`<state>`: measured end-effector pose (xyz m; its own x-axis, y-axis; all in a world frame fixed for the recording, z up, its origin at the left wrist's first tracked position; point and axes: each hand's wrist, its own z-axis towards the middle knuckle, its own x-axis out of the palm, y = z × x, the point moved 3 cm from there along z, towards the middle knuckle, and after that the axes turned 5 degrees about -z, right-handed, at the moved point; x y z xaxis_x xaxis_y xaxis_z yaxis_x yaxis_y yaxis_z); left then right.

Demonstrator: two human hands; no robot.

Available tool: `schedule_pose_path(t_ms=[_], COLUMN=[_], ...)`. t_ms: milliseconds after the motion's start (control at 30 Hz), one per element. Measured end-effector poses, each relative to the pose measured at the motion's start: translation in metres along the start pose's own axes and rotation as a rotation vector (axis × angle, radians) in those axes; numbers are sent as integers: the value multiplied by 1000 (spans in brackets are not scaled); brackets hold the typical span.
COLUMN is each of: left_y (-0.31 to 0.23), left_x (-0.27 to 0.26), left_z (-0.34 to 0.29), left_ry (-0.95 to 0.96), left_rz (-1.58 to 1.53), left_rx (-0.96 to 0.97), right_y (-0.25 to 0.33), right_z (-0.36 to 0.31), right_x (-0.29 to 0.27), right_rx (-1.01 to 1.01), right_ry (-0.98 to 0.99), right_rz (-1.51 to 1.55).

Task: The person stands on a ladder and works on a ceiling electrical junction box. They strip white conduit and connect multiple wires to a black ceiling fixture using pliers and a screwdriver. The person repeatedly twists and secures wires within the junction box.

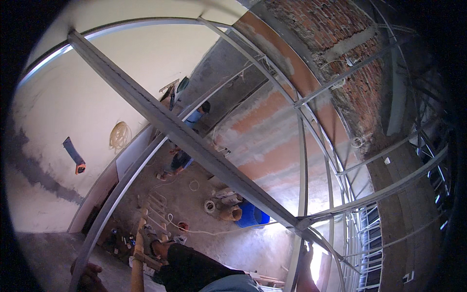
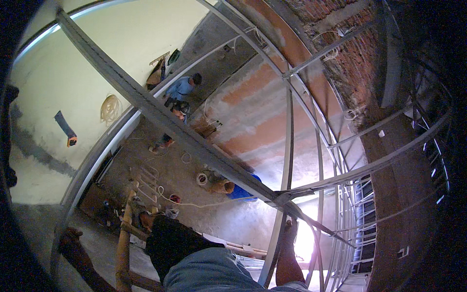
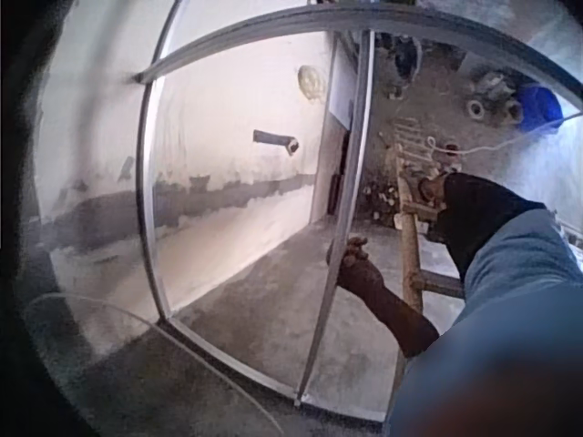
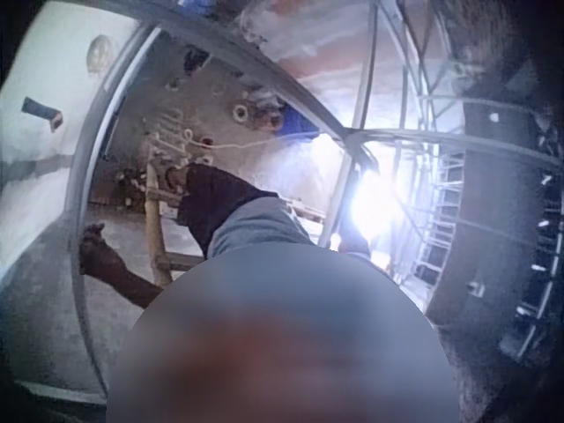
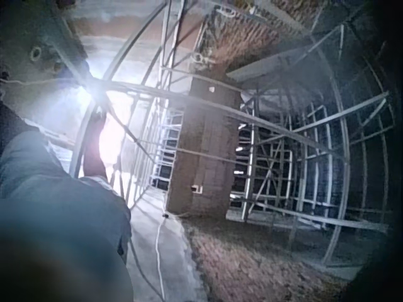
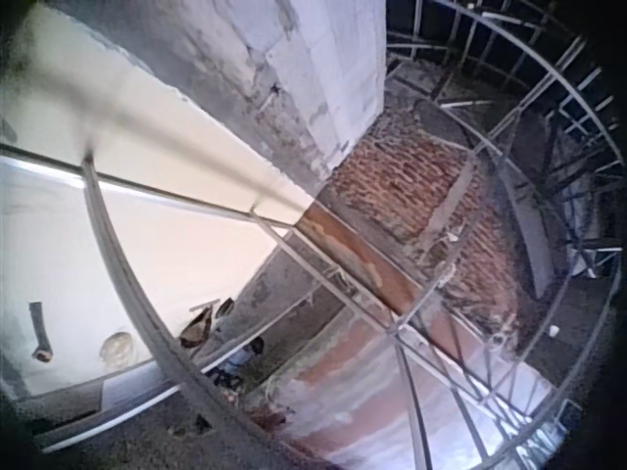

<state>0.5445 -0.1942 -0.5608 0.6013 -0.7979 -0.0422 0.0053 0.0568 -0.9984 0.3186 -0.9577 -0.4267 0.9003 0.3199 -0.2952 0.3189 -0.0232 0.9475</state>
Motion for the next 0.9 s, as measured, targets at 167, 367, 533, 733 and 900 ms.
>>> schedule_pose_path(t_ms=[167, 367, 533, 733, 900], left_y=[-3, -6, -3, -7, -17], left_x=[2, -1, 11, 17, 20], left_z=[-6, -1, 2, 5, 5], left_ry=[15, 46, 84, 144, 121], left_rz=[14, 96, 82, 150, 176], left_rx=[-5, 10, -24, -77, 73], right_y=[2, 56, 66, 78, 133], right_z=[-5, -8, -69, -190, -326], right_x=[0, 6, 104, 321, 461], right_rx=[61, -608, -935, -1626, -1656], right_ry=[-136, -255, 243, 759, 918], right_rz=[99, -521, -975, -925, -136])
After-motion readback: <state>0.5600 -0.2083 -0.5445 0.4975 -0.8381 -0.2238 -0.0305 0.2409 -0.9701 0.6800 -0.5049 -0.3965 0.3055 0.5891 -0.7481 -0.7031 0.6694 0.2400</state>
